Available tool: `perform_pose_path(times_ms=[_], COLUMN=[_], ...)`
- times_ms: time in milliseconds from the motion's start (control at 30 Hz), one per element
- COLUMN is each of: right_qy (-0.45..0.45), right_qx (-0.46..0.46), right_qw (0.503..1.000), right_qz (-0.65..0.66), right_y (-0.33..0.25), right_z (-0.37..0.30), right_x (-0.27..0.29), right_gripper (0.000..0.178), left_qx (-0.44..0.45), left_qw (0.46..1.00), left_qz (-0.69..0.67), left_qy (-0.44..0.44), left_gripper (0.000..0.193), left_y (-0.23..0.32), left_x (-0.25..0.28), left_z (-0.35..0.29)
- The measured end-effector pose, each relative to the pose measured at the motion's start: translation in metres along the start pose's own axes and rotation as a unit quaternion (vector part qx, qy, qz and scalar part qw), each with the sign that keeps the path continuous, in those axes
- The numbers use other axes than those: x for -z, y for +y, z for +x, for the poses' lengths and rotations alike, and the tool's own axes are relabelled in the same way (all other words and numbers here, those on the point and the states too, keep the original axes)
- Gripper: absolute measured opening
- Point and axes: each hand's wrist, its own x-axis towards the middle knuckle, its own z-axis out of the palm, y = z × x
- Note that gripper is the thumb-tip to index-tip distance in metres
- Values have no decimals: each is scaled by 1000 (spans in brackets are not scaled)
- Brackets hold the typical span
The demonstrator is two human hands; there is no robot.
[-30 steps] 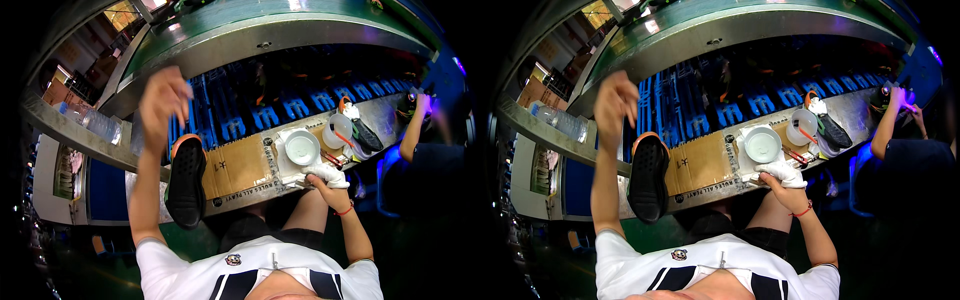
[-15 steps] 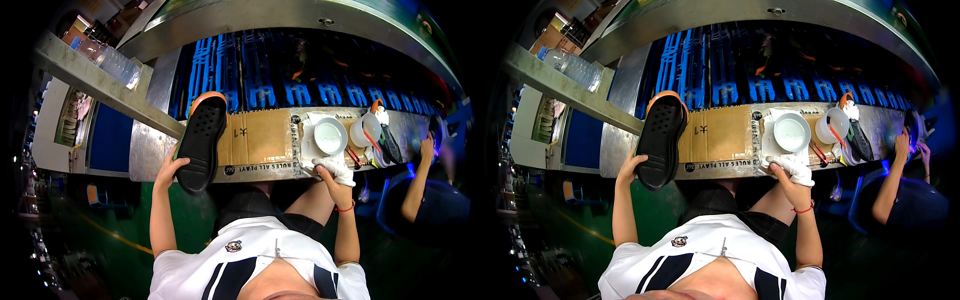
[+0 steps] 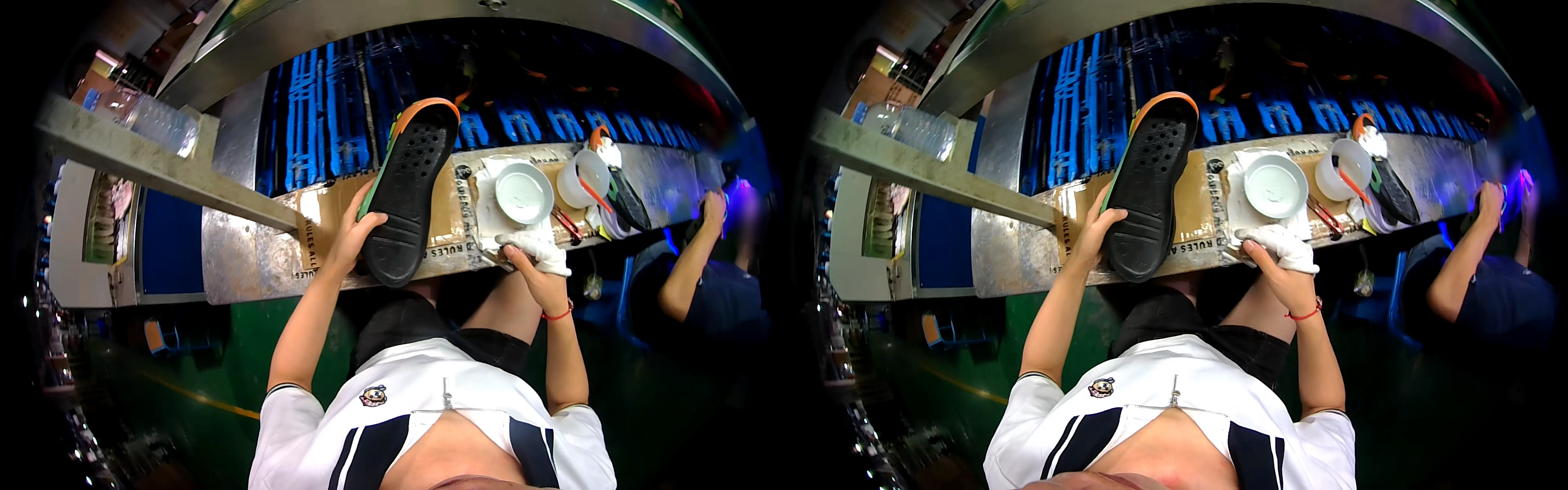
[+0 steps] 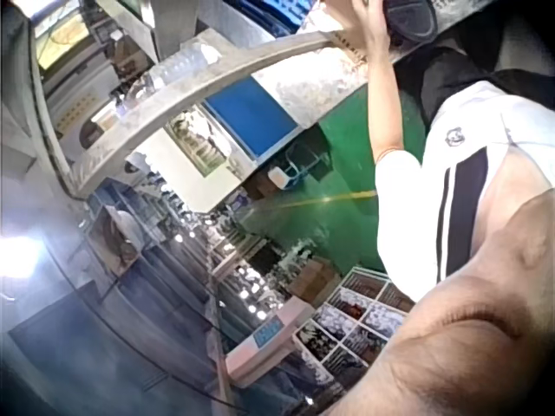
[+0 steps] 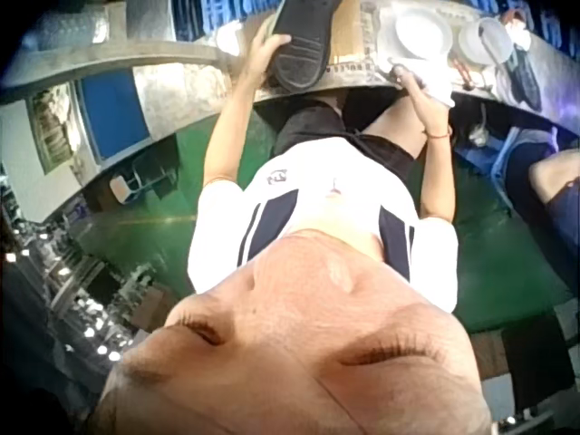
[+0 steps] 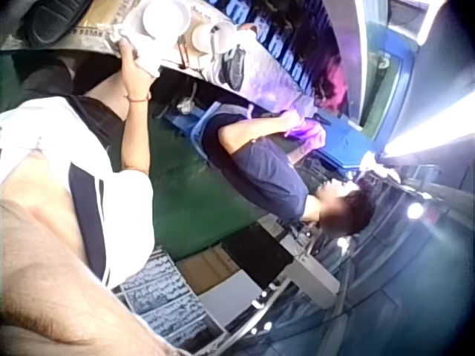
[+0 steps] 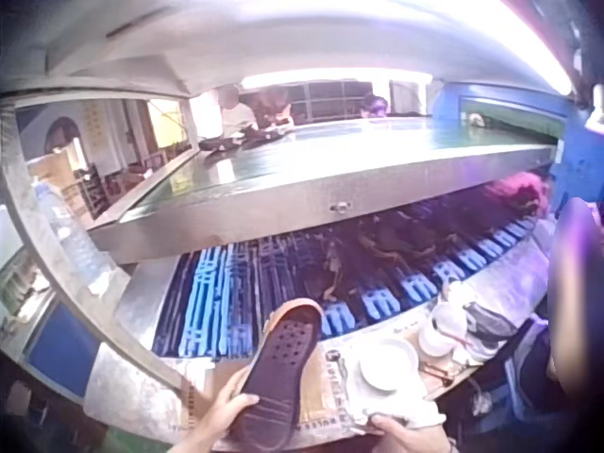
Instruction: The person applies adhesive to the soles of shoes using a brush, picking shoes from a production line and setting them on the work surface for coating.
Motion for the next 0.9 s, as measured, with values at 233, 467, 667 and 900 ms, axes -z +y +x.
perform_pose_path(times_ms=[233,467,667,900], right_qy=[60,4,-39,-8], right_qx=[103,177,173,194], right_qw=[980,934,938,943], right_qz=[-161,-311,-299,-270], right_y=[14,55,56,26], right_z=[38,88,88,91], right_x=[28,25,23,30], right_gripper=[15,12,11,10], left_qx=[-291,-219,87,26], left_qw=[792,850,955,901], left_qz=[523,444,-284,-417], left_qy=[124,180,-21,-117], left_gripper=[19,21,40,71], left_y=[41,71,51,27], left_x=[-33,-41,-17,-26], left_z=[2,-15,-36,-37])
